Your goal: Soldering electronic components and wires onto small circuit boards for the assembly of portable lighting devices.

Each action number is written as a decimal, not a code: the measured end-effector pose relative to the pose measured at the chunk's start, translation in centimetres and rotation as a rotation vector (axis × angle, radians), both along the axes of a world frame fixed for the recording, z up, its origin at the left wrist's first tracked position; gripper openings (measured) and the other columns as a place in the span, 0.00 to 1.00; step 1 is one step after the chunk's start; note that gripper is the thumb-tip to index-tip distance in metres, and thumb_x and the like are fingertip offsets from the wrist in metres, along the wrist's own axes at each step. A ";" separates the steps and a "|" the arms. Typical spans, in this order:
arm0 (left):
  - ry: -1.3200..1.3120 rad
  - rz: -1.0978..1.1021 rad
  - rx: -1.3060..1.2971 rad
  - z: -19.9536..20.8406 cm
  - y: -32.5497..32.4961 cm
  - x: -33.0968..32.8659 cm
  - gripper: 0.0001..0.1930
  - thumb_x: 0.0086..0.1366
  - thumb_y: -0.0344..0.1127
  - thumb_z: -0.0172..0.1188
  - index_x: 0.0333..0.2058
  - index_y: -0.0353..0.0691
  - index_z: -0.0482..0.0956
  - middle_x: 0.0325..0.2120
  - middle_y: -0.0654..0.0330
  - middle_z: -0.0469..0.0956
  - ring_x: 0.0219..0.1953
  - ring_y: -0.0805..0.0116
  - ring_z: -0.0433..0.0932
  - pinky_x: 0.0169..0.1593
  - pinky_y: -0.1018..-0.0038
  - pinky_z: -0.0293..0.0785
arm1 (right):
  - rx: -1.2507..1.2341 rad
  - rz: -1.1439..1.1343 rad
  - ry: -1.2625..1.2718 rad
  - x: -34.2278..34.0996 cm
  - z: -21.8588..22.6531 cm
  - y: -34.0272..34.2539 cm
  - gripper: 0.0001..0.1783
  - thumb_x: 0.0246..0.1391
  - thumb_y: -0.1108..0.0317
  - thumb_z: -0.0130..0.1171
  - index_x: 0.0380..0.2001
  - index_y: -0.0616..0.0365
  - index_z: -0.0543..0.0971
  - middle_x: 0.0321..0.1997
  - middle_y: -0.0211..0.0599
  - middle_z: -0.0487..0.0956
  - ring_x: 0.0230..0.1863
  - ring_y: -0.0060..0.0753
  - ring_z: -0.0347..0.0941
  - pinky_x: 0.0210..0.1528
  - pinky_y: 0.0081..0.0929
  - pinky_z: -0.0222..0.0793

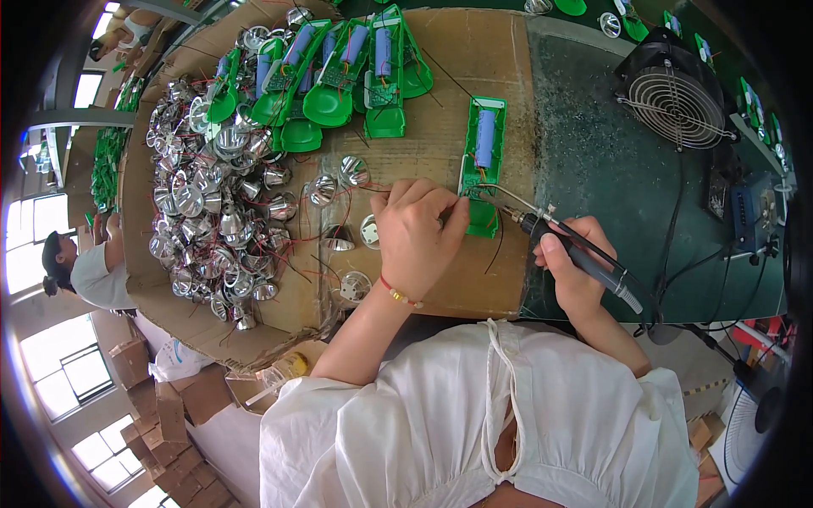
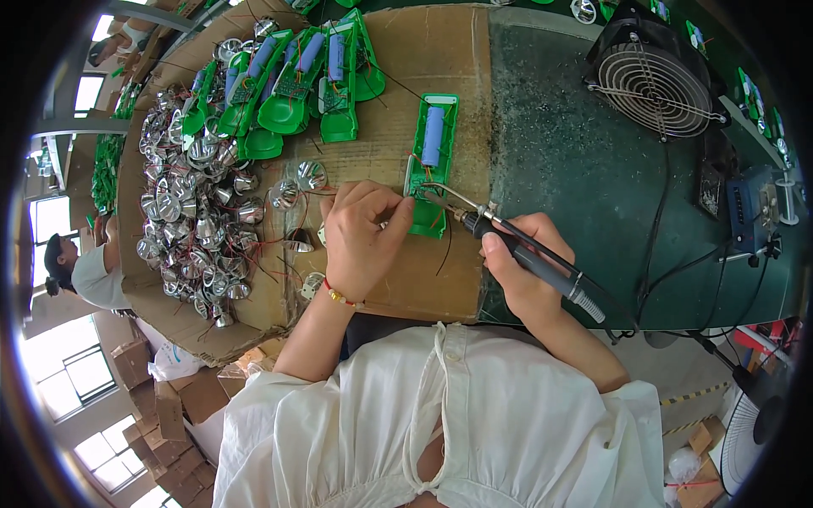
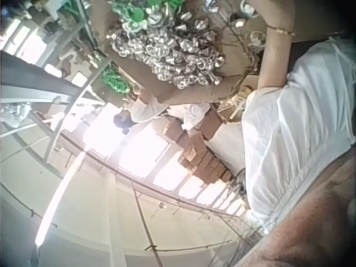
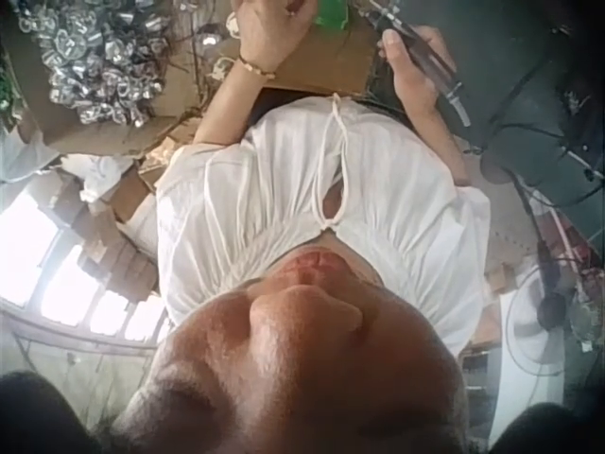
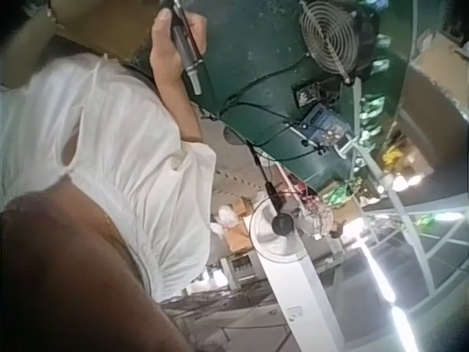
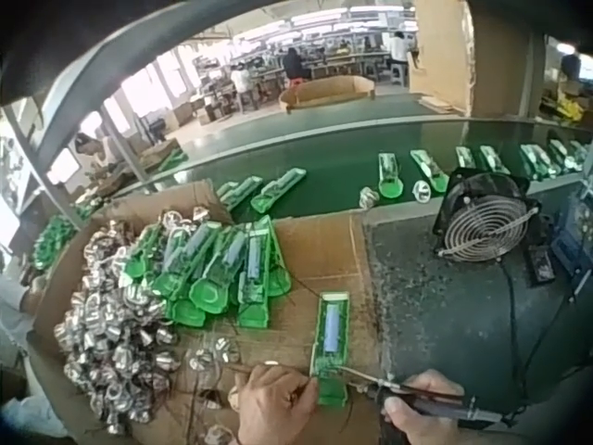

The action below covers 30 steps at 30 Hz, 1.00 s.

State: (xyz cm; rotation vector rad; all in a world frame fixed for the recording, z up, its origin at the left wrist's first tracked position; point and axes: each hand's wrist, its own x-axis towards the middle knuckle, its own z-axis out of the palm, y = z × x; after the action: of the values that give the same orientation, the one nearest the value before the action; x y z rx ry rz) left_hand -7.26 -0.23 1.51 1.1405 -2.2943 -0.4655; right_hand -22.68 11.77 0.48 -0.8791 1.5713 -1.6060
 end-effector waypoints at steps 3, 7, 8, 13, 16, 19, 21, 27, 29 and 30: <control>-0.009 0.009 0.017 0.0 0.0 0.0 0.05 0.47 0.33 0.61 0.17 0.43 0.76 0.19 0.66 0.73 0.28 0.65 0.71 0.35 0.66 0.56 | 0.013 0.018 0.042 -0.1 0.2 -0.1 0.08 0.49 0.72 0.56 0.30 0.64 0.69 0.22 0.38 0.75 0.20 0.20 0.71 0.22 0.16 0.68; 0.001 0.000 0.007 0.0 -0.1 -0.2 0.05 0.47 0.33 0.61 0.16 0.44 0.75 0.19 0.66 0.73 0.28 0.65 0.71 0.34 0.66 0.56 | -0.005 -0.054 -0.075 0.0 0.7 0.2 0.08 0.49 0.72 0.57 0.30 0.64 0.70 0.22 0.38 0.75 0.20 0.21 0.71 0.23 0.17 0.69; 0.010 -0.005 0.000 0.1 -0.2 -0.2 0.06 0.47 0.33 0.61 0.16 0.43 0.75 0.18 0.66 0.73 0.28 0.65 0.71 0.34 0.66 0.56 | -0.027 -0.077 -0.116 -0.2 0.8 0.4 0.08 0.48 0.73 0.57 0.30 0.65 0.70 0.22 0.38 0.75 0.22 0.21 0.72 0.24 0.18 0.70; -0.005 -0.002 0.014 0.1 -0.2 -0.1 0.06 0.47 0.33 0.61 0.15 0.44 0.75 0.18 0.66 0.72 0.27 0.66 0.71 0.34 0.67 0.56 | -0.040 -0.094 -0.135 -0.5 0.8 0.7 0.09 0.49 0.73 0.57 0.31 0.65 0.69 0.22 0.39 0.75 0.21 0.21 0.71 0.24 0.17 0.69; -0.004 0.001 0.007 0.0 -0.2 -0.1 0.06 0.47 0.33 0.61 0.16 0.44 0.75 0.18 0.66 0.72 0.27 0.66 0.70 0.34 0.67 0.56 | -0.063 -0.070 -0.070 -0.4 0.7 0.7 0.08 0.50 0.72 0.54 0.31 0.64 0.69 0.20 0.39 0.74 0.18 0.22 0.68 0.20 0.17 0.65; -0.018 -0.003 0.013 0.3 0.0 -0.1 0.05 0.47 0.34 0.62 0.17 0.44 0.76 0.18 0.66 0.72 0.27 0.66 0.70 0.34 0.67 0.56 | -0.050 -0.076 -0.070 -0.4 0.9 0.9 0.08 0.49 0.72 0.54 0.31 0.64 0.68 0.20 0.38 0.73 0.17 0.22 0.68 0.20 0.16 0.65; -0.034 -0.009 0.022 0.3 0.1 0.0 0.05 0.47 0.35 0.62 0.17 0.45 0.77 0.19 0.66 0.72 0.27 0.66 0.70 0.34 0.67 0.56 | -0.046 -0.065 -0.055 -0.4 1.0 1.0 0.08 0.49 0.72 0.55 0.31 0.64 0.68 0.20 0.38 0.73 0.18 0.21 0.68 0.20 0.16 0.66; -0.105 -0.096 -0.046 0.7 0.1 0.0 0.06 0.49 0.38 0.63 0.19 0.44 0.79 0.22 0.67 0.73 0.30 0.66 0.69 0.37 0.68 0.57 | -0.030 -0.033 -0.036 -0.4 1.0 1.2 0.09 0.48 0.72 0.58 0.29 0.66 0.70 0.22 0.39 0.75 0.21 0.21 0.71 0.24 0.18 0.70; -0.133 -0.097 -0.045 0.8 0.1 -0.2 0.06 0.48 0.38 0.62 0.19 0.44 0.79 0.22 0.67 0.73 0.31 0.66 0.69 0.37 0.67 0.56 | -0.030 -0.033 -0.032 -0.4 0.9 1.2 0.09 0.48 0.72 0.58 0.29 0.66 0.70 0.22 0.38 0.75 0.21 0.20 0.71 0.24 0.17 0.69; -0.134 -0.097 -0.045 0.8 0.1 -0.2 0.06 0.48 0.38 0.62 0.19 0.44 0.79 0.22 0.67 0.73 0.31 0.66 0.69 0.37 0.67 0.56 | -0.030 -0.033 -0.026 -0.4 0.8 1.1 0.09 0.48 0.72 0.58 0.29 0.66 0.70 0.22 0.38 0.75 0.21 0.20 0.71 0.24 0.17 0.69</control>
State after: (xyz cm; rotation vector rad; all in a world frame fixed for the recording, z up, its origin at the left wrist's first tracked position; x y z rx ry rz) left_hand -7.50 -0.18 2.26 1.0717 -2.4715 -0.3823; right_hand -23.06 12.91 1.31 -0.8481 1.5552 -1.6615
